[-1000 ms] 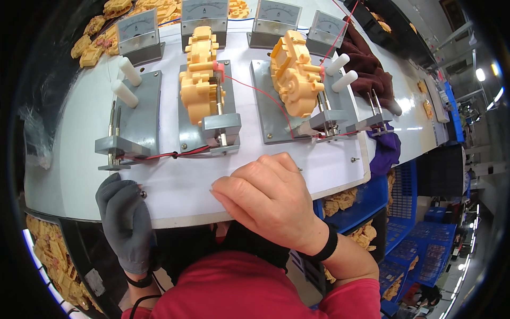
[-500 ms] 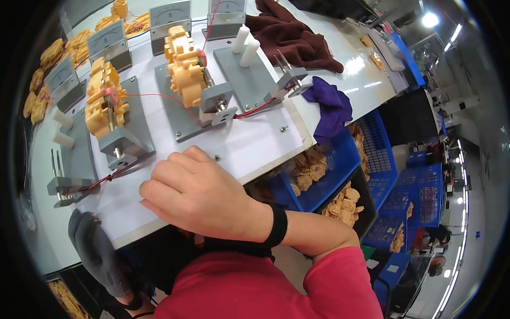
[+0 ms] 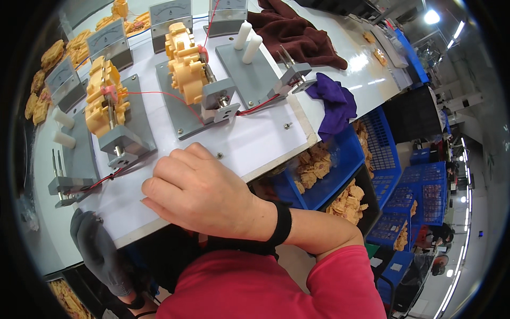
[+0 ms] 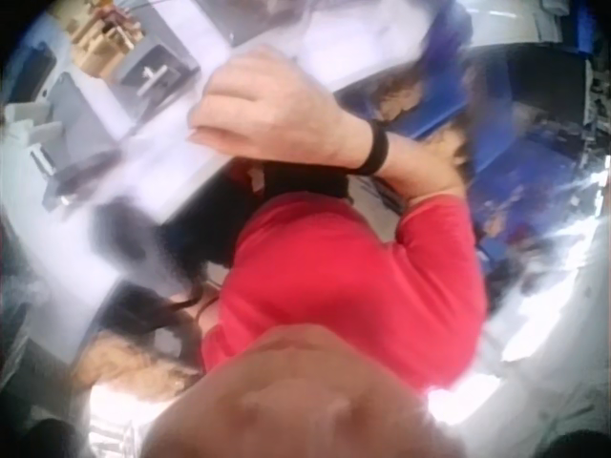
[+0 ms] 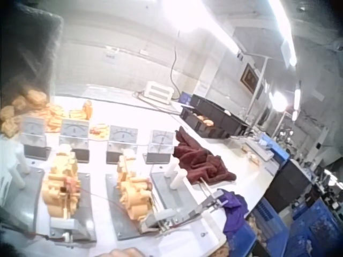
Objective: The person picks up yellow plastic electrical components from a bin and places them into a testing jig on a white workbench. They connect red and black wires to the components and operate a lever on the jig, repeating this process for multiple units.
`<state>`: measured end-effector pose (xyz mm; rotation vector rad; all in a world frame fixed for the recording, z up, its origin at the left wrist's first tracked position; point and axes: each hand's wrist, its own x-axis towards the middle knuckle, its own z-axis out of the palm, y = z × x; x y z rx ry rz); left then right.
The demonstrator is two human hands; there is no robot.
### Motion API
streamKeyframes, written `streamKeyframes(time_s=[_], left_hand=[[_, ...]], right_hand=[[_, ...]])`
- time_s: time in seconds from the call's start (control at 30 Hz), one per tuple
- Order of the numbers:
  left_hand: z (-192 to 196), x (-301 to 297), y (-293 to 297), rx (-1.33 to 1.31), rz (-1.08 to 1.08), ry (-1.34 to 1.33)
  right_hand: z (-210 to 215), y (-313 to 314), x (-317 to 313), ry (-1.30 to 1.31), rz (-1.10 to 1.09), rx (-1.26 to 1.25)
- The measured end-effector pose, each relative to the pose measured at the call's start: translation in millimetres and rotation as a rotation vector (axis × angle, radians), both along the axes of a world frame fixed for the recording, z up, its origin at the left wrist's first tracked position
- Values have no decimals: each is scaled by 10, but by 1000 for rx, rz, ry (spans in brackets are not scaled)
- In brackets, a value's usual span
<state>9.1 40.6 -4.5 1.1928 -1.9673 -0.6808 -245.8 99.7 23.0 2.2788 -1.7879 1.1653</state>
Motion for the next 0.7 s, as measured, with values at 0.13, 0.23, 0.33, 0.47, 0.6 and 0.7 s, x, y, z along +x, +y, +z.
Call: streamKeyframes(time_s=[0.13,0.23,0.33,0.47,0.6,0.7], left_hand=[[31,-98,2,10,49,65],[49,-136,-7,-16,32,62],[110,-167,-17,-48,20,47],[110,-139,-22,-62,10,16],[110,-133,-17,-82,12,-6],[102,-139,-19,-88,6,13]], right_hand=[[3,-26,-8,-33,-2,-5],[25,-20,-19,-10,-13,-5],[-2,-14,-24,-2,-13,2],[23,-26,-13,2,-5,12],[46,-20,1,10,-9,20],[73,-3,16,19,-18,39]])
